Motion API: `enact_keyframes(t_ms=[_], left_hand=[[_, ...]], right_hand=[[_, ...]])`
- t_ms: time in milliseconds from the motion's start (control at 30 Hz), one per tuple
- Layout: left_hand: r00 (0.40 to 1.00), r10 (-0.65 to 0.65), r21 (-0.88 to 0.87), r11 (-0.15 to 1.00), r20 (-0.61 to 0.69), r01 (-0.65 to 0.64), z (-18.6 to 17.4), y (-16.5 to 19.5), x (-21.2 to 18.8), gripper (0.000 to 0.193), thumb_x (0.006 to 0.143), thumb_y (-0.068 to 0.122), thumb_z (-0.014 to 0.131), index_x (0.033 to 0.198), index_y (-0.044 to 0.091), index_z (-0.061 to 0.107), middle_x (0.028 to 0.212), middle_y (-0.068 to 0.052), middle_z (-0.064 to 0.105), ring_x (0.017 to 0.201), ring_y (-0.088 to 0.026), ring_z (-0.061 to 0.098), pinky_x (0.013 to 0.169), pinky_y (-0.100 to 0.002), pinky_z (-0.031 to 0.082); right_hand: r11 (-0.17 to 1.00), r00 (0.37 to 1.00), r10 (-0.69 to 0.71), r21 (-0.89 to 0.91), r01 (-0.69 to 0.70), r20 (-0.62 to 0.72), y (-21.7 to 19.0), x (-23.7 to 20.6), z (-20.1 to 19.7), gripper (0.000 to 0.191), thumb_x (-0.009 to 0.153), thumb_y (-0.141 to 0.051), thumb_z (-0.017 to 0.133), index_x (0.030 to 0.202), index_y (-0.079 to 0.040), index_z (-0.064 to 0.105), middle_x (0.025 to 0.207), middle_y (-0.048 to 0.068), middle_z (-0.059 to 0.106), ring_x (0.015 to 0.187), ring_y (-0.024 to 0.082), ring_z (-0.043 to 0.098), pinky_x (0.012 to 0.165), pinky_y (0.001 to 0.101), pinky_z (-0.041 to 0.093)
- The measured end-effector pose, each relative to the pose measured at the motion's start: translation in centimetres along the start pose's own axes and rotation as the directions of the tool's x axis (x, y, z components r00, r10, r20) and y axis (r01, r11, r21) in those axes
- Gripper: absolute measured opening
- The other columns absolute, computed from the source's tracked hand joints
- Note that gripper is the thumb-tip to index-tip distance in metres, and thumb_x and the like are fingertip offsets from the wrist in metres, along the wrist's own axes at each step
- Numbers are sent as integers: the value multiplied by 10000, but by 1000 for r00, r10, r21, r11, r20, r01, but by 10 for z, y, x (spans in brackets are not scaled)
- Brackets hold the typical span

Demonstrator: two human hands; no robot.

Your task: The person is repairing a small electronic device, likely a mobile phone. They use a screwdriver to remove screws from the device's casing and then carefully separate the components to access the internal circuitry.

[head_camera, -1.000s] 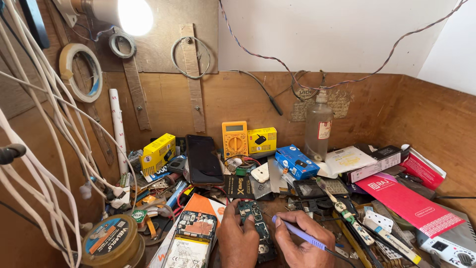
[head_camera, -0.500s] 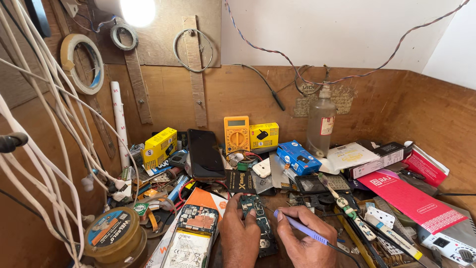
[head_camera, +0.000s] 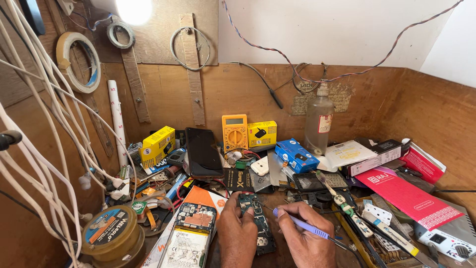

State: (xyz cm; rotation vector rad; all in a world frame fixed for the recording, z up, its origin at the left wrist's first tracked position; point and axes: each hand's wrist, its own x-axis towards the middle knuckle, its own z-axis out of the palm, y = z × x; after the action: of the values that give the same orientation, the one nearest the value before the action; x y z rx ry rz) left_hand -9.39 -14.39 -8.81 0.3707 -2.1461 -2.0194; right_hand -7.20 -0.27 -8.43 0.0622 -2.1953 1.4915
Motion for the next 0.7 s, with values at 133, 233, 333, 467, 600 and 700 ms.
enact_keyframes(t_ms=[133, 233, 333, 467, 600, 700], left_hand=[[1000, -7, 31, 999, 10, 7, 0, 3, -3, 521, 919, 59, 652, 1429, 72, 547, 1033, -150, 802, 920, -171, 794, 781, -323, 599], [998, 52, 47, 998, -21, -51, 0, 6, -4, 559, 870, 16, 644, 1420, 69, 558, 1036, -159, 786, 943, -168, 785, 791, -321, 597], [1000, -12, 38, 999, 2, 12, 0, 8, -5, 531, 919, 55, 643, 1438, 77, 532, 1050, -146, 790, 948, -168, 792, 803, -317, 593], [1000, -11, 38, 999, 7, 10, -1, 8, -5, 531, 913, 46, 635, 1435, 73, 538, 1048, -159, 791, 953, -181, 793, 803, -324, 586], [1000, -10, 29, 1000, 19, 10, -1, 5, -4, 536, 915, 39, 625, 1441, 70, 527, 1063, -155, 787, 973, -173, 787, 820, -315, 584], [1000, 19, 7, 1000, 12, -19, 0, 2, -3, 544, 902, 22, 617, 1437, 62, 529, 1071, -155, 787, 978, -177, 788, 823, -317, 585]], right_hand=[[999, 999, -17, -37, 16, -41, 0, -2, 1, 126, 837, -99, 760, 924, -11, 784, 683, 69, 771, 568, 79, 644, 490, 251, 507], [992, 988, -117, -54, 112, -98, 0, -4, 0, 121, 830, -107, 761, 904, -12, 776, 690, 59, 778, 580, 71, 681, 497, 238, 539], [992, 984, -126, -47, 121, -128, 0, -6, 0, 121, 825, -107, 767, 894, -9, 777, 699, 66, 788, 607, 75, 701, 530, 238, 557], [991, 986, -121, -74, 113, -116, -4, -6, 0, 123, 819, -118, 772, 887, -16, 777, 712, 61, 799, 611, 72, 719, 539, 240, 571], [993, 991, -86, -94, 76, -104, -8, -6, 0, 126, 810, -122, 779, 888, -22, 780, 713, 61, 802, 613, 74, 722, 541, 244, 573], [993, 994, -71, -96, 63, -86, -9, -6, 0, 130, 811, -123, 781, 896, -24, 782, 716, 65, 805, 612, 86, 719, 544, 256, 571]])
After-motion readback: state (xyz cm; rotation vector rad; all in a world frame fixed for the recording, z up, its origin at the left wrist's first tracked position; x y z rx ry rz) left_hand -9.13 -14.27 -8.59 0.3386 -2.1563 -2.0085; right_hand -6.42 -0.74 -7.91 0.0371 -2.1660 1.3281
